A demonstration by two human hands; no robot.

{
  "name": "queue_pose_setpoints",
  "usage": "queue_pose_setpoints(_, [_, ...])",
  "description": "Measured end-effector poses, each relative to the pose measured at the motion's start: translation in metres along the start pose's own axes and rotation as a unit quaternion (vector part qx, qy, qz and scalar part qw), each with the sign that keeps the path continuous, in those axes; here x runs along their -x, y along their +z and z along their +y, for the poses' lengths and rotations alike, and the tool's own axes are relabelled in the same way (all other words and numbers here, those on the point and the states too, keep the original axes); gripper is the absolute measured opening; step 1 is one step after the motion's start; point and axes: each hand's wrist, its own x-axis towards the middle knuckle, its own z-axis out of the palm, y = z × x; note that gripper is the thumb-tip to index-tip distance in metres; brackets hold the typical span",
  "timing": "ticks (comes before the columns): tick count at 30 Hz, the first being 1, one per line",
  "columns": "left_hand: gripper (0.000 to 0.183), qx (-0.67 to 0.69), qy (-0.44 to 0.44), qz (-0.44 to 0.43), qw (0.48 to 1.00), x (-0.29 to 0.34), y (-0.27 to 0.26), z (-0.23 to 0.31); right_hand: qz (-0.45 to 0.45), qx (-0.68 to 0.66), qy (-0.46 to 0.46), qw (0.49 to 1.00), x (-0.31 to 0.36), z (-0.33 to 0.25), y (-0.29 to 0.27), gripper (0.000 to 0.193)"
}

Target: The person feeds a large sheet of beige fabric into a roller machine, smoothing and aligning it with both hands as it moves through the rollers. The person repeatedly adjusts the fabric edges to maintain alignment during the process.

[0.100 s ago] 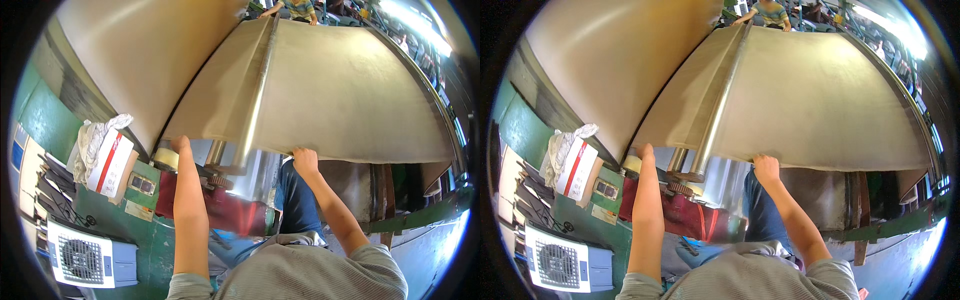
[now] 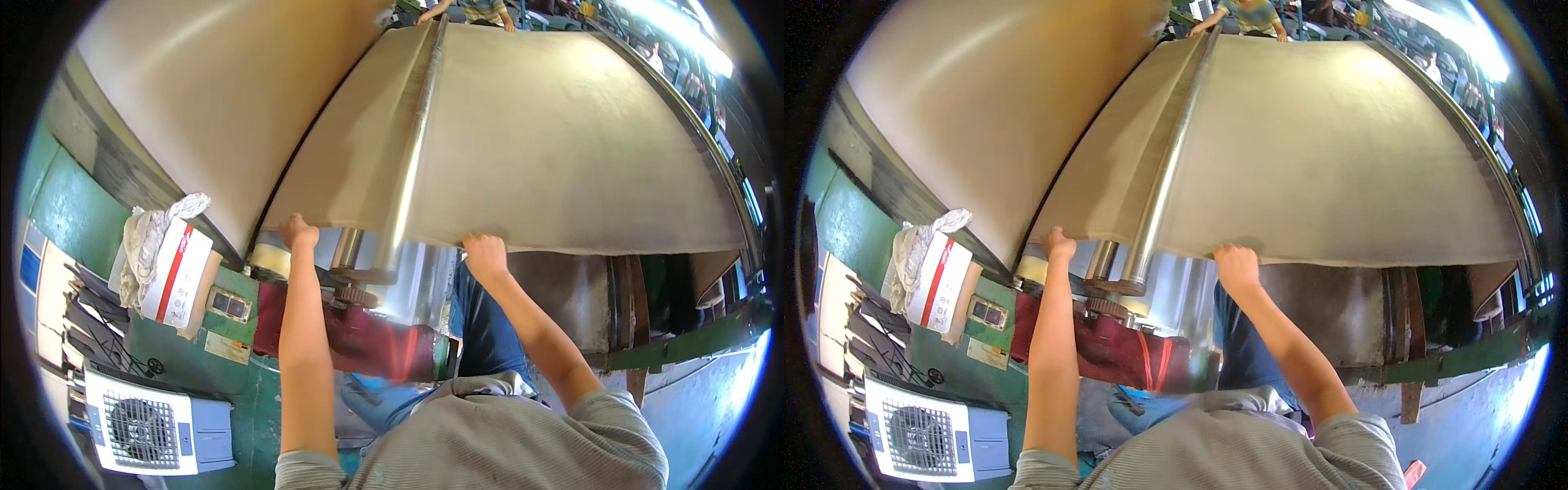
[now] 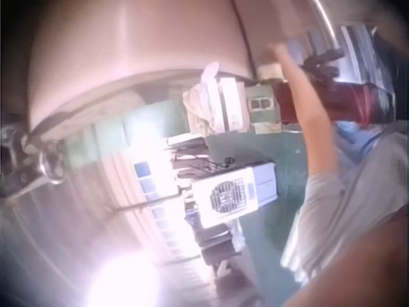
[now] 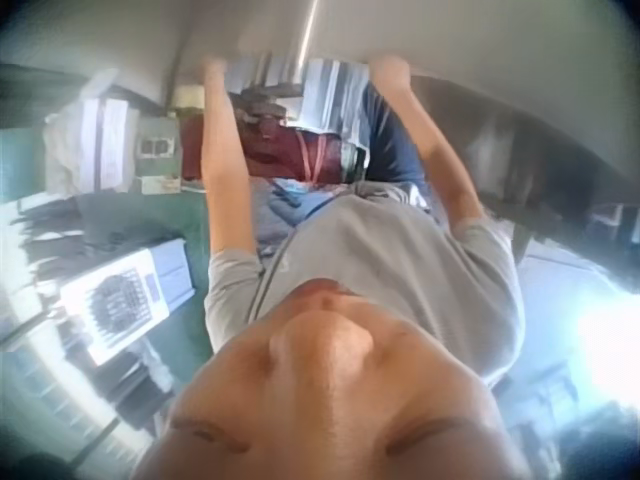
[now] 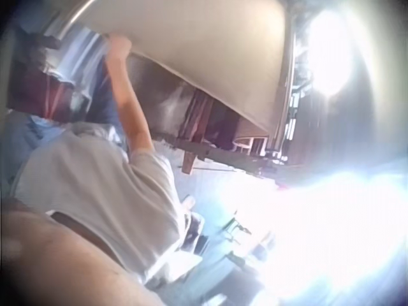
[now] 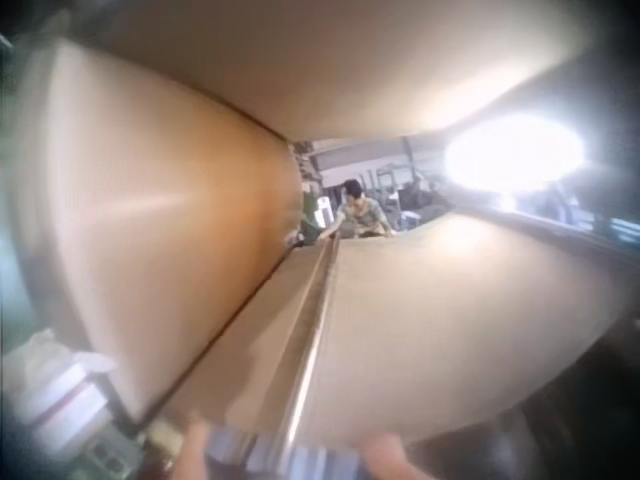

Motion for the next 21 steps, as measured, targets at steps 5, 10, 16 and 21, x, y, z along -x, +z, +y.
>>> queue_pose_setpoints(5, [0.012,-0.171,0.347,0.18,0.905,0.039,-0.038,0.064,-0.027,0.021,-0.022,0.999,-0.023,-0.022,-0.003,0.007])
queue_pose_setpoints(10, [0.012,-0.34,0.382,0.031,0.859,0.012,-0.017,0.015,-0.02,-0.046,-0.117,0.992,-0.043,-0.034,-0.005,0.015])
queue_pose_setpoints(16, [0.013,-0.447,0.225,-0.073,0.863,0.002,-0.014,0.023,0.082,-0.007,-0.054,0.995,-0.038,0.093,-0.003,0.02])
queue_pose_setpoints(21, [0.012,-0.431,0.104,-0.068,0.894,0.004,-0.015,0.033,0.054,0.038,0.18,0.982,0.028,0.179,-0.042,0.014])
